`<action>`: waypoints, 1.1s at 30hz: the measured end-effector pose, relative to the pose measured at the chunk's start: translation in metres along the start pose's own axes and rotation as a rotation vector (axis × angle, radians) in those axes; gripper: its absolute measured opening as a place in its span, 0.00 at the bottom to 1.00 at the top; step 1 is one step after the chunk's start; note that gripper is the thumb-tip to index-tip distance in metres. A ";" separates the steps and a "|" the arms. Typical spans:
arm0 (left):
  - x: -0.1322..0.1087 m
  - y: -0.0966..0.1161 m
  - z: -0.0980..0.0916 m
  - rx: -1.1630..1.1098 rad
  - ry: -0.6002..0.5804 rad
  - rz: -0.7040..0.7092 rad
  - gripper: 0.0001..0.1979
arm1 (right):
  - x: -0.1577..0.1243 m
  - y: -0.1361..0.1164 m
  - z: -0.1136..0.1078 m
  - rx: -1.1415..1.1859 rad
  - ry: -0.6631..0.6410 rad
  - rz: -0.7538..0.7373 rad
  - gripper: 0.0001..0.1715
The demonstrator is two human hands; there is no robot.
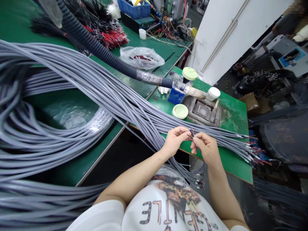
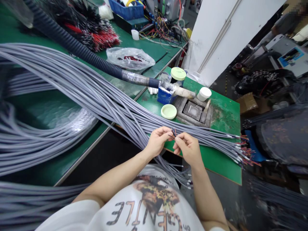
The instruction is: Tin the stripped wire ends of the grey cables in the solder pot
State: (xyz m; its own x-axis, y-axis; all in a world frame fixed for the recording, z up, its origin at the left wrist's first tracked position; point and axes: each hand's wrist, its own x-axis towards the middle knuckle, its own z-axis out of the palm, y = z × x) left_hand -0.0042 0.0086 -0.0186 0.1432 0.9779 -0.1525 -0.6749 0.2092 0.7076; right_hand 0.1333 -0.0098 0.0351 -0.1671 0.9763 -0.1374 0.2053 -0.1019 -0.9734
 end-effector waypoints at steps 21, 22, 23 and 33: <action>-0.011 -0.004 0.025 -0.335 0.012 -0.117 0.08 | 0.010 0.005 0.012 -0.180 0.211 -0.232 0.06; -0.010 -0.004 0.025 -0.329 0.040 -0.087 0.08 | 0.012 0.003 0.012 -0.182 0.213 -0.238 0.07; -0.009 -0.004 0.025 -0.319 0.070 -0.054 0.07 | 0.014 0.002 0.012 -0.187 0.211 -0.241 0.07; 0.007 0.016 -0.004 0.184 0.144 0.311 0.11 | 0.081 -0.023 -0.008 -0.508 0.168 -0.440 0.09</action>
State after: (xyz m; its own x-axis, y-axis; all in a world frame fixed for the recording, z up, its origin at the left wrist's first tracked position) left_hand -0.0166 0.0190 -0.0116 -0.1599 0.9871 0.0024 -0.5273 -0.0874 0.8452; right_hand 0.1229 0.0737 0.0481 -0.1955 0.9269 0.3203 0.5857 0.3723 -0.7200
